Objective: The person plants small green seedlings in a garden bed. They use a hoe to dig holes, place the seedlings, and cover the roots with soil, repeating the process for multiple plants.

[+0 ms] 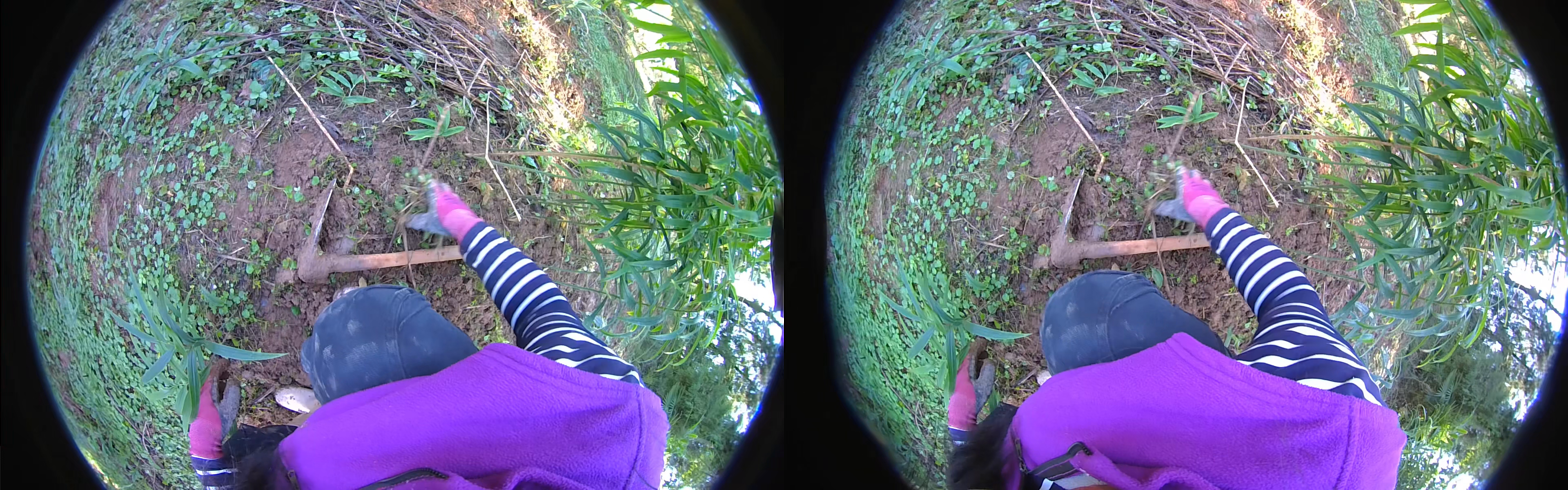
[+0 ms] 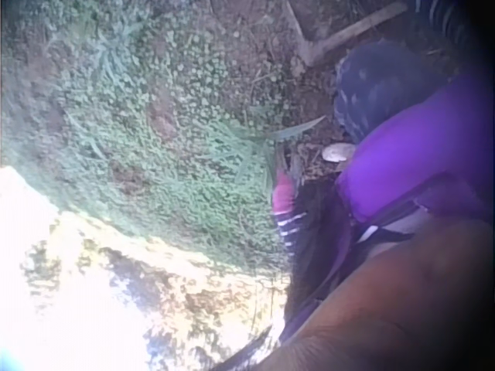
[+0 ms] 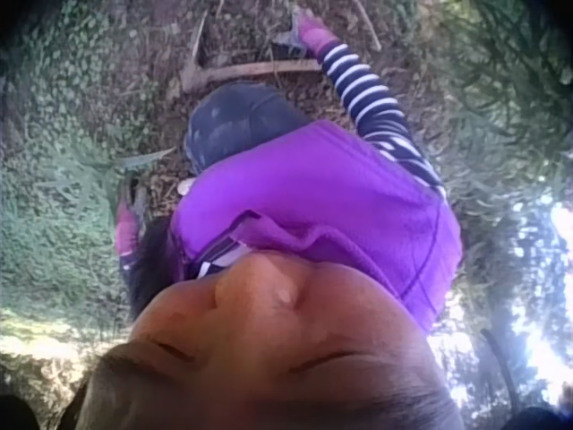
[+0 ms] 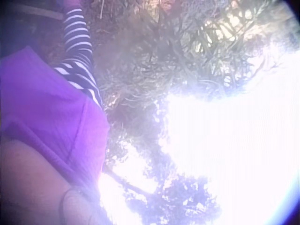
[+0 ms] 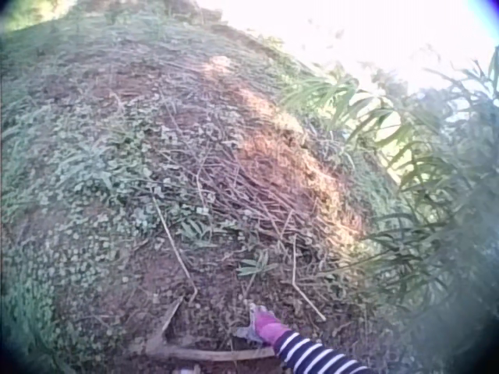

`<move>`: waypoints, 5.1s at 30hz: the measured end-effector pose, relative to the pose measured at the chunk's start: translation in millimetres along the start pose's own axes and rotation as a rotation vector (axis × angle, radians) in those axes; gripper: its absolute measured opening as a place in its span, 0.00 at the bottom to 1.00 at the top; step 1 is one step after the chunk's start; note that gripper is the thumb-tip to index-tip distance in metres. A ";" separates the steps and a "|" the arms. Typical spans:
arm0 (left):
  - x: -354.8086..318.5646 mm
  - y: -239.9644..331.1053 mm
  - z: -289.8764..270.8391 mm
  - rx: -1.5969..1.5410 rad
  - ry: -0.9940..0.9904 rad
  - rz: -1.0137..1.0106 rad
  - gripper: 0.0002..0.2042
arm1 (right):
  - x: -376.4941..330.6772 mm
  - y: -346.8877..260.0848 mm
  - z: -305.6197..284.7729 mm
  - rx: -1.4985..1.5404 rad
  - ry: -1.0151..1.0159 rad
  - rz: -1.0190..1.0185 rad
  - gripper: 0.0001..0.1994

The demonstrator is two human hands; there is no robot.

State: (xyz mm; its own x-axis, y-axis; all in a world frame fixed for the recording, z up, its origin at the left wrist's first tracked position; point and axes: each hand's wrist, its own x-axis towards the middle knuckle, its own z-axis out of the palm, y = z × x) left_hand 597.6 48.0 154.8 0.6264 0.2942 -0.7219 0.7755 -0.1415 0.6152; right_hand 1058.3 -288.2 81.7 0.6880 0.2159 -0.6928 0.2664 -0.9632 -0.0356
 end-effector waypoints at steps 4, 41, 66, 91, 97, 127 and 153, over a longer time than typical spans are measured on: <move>-2.1 7.2 -0.4 -0.012 0.011 -0.006 0.23 | -14.2 -38.0 20.2 -0.166 0.077 -0.155 0.32; 9.9 59.2 19.4 0.267 -0.041 0.254 0.23 | -31.9 -90.2 15.8 0.530 -0.360 -0.630 0.17; -1.9 75.0 16.9 0.380 0.008 0.149 0.24 | 1.9 -281.9 82.0 -0.469 -0.109 -1.270 0.13; -6.2 61.0 7.8 0.288 0.059 0.224 0.19 | 35.0 -187.8 -78.6 1.233 -0.573 -0.618 0.14; -9.0 77.4 5.3 0.322 0.041 0.163 0.22 | 38.0 -160.8 -100.1 0.809 0.092 -0.784 0.06; -17.9 77.2 5.5 0.370 0.091 0.154 0.20 | -62.0 -92.5 10.6 -0.354 -0.043 -0.779 0.18; -8.4 71.2 8.6 0.304 0.083 0.283 0.22 | 71.7 -68.6 -85.8 1.149 0.414 -0.232 0.14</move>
State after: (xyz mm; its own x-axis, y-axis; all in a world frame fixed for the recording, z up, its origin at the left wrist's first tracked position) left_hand 648.3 27.3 201.9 0.8192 0.2771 -0.5021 0.5695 -0.4963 0.6553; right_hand 1147.3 -192.9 96.3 0.9204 0.2331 -0.3138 -0.1910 -0.4324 -0.8812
